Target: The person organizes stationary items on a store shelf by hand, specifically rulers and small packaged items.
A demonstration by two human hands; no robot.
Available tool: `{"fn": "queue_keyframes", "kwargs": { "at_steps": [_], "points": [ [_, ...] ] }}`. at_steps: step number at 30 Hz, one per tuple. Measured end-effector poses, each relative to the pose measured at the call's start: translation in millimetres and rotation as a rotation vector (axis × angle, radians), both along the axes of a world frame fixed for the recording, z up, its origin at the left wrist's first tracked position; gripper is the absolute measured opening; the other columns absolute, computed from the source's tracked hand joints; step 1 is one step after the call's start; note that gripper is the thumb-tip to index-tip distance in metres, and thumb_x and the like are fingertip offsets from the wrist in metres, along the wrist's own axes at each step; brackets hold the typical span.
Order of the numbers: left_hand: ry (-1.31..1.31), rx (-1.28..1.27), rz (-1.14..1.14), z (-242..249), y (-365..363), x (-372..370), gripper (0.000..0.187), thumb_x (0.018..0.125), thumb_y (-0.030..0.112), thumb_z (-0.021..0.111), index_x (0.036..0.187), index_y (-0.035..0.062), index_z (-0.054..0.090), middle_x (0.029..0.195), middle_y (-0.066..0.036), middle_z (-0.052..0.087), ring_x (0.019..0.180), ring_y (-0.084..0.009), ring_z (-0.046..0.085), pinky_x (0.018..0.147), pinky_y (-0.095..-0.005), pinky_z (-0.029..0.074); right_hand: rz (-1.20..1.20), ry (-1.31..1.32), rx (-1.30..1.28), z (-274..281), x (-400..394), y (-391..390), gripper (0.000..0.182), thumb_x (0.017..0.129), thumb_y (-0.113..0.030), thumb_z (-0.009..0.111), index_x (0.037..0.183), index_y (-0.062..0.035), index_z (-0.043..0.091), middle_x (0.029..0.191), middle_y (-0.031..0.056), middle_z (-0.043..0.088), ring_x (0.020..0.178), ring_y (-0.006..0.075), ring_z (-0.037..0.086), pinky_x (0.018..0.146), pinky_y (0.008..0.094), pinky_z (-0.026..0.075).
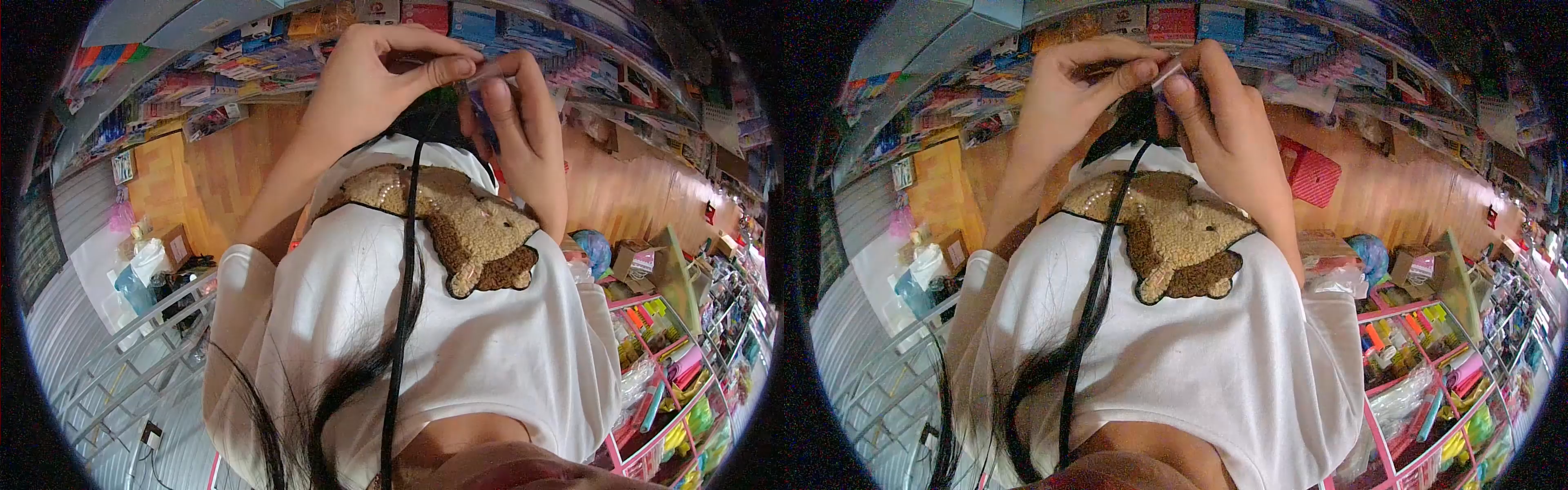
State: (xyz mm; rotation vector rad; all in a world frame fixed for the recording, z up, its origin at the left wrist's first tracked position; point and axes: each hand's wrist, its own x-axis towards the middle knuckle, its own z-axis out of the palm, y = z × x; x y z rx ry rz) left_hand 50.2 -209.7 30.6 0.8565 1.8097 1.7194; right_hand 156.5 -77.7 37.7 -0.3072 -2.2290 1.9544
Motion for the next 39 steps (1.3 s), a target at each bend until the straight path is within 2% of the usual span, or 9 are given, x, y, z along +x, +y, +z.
{"fn": "queue_keyframes", "kwargs": {
  "at_steps": [16, 20, 25, 27, 29, 33, 37, 38, 39],
  "points": [
    [0.017, -0.114, -0.018, 19, -9, -6, 0.014, 0.077, 0.01, 0.066, 0.086, -0.0014, 0.067, 0.079, -0.008, 0.065, 0.074, -0.0118, 0.06, 0.067, -0.0239, 0.046, 0.006, -0.022, 0.019, 2, 2, -5, 0.006, 0.09, -0.01, 0.047, 0.09, -0.0042, 0.047, 0.057, 0.0042, 0.052, 0.045, 0.0101, 0.044, 0.044, 0.0244, 0.035],
    [-0.048, -0.088, 0.127, 19, -14, -15, 0.015, 0.08, 0.013, 0.065, 0.084, -0.0017, 0.066, 0.075, -0.005, 0.064, 0.07, -0.0107, 0.058, 0.064, -0.0237, 0.046, 0.002, -0.054, -0.065, 3, -2, -2, 0.008, 0.091, -0.012, 0.045, 0.089, -0.004, 0.045, 0.055, 0.003, 0.05, 0.044, 0.0086, 0.041, 0.042, 0.0233, 0.032],
    [0.281, -0.273, 0.4, 3, -37, -35, 0.019, 0.082, 0.017, 0.061, 0.091, 0.0007, 0.064, 0.086, -0.006, 0.064, 0.08, -0.0162, 0.06, 0.076, -0.0278, 0.046, -0.035, 0.024, -0.284, 6, -14, 3, 0.012, 0.094, -0.019, 0.041, 0.094, -0.0064, 0.042, 0.063, 0.0051, 0.052, 0.045, 0.0085, 0.041, 0.04, 0.0228, 0.03],
    [0.322, 0.085, 0.285, 6, -36, -30, 0.025, 0.08, 0.012, 0.06, 0.104, 0.0029, 0.06, 0.105, -0.009, 0.059, 0.098, -0.0226, 0.054, 0.088, -0.0325, 0.041, 0.137, -0.03, -0.419, 11, -23, 8, 0.016, 0.094, -0.024, 0.041, 0.097, -0.008, 0.04, 0.069, 0.0067, 0.053, 0.048, 0.0099, 0.045, 0.04, 0.0221, 0.033],
    [0.495, 0.068, 0.18, 28, -40, -27, 0.024, 0.081, 0.01, 0.06, 0.104, 0.0042, 0.059, 0.116, -0.01, 0.053, 0.11, -0.024, 0.048, 0.094, -0.0361, 0.037, 0.399, -0.042, -0.483, 23, -38, 8, 0.022, 0.094, -0.028, 0.042, 0.102, -0.0078, 0.04, 0.07, 0.0075, 0.053, 0.048, 0.0121, 0.049, 0.041, 0.0224, 0.037],
    [0.485, 0.288, -0.117, 55, -53, -47, 0.012, 0.076, 0.011, 0.065, 0.087, 0.0063, 0.064, 0.099, -0.008, 0.061, 0.099, -0.0238, 0.056, 0.086, -0.0342, 0.043, 0.629, -0.147, -0.572, 41, -69, -9, 0.034, 0.092, -0.033, 0.044, 0.11, -0.0039, 0.041, 0.077, 0.0088, 0.053, 0.048, 0.0157, 0.052, 0.041, 0.0246, 0.041],
    [0.568, 0.182, 0.086, 97, -80, -62, 0.009, 0.073, 0.012, 0.068, 0.076, 0.0052, 0.064, 0.08, -0.005, 0.061, 0.072, -0.0171, 0.057, 0.064, -0.0286, 0.044, 0.779, -0.264, -0.696, 66, -102, -33, 0.052, 0.084, -0.043, 0.054, 0.113, -0.0017, 0.041, 0.081, 0.0116, 0.049, 0.057, 0.0252, 0.055, 0.042, 0.0348, 0.045],
    [0.648, 0.19, 0.156, 108, -87, -66, 0.009, 0.073, 0.013, 0.069, 0.076, 0.0053, 0.064, 0.078, -0.005, 0.06, 0.07, -0.0167, 0.056, 0.063, -0.0283, 0.043, 0.9, -0.182, -0.464, 56, -117, -28, 0.059, 0.088, -0.053, 0.04, 0.12, -0.0029, 0.037, 0.098, 0.0106, 0.051, 0.061, 0.0198, 0.058, 0.061, 0.0282, 0.045],
    [0.723, 0.199, 0.22, 122, -96, -72, 0.01, 0.073, 0.013, 0.069, 0.076, 0.0053, 0.065, 0.076, -0.005, 0.059, 0.068, -0.0162, 0.056, 0.061, -0.0279, 0.042, 0.877, 0.01, -0.297, 65, -124, -34, 0.057, 0.088, -0.05, 0.042, 0.119, -0.0027, 0.038, 0.097, 0.0102, 0.052, 0.063, 0.0207, 0.058, 0.063, 0.0281, 0.045]
  ]
}}
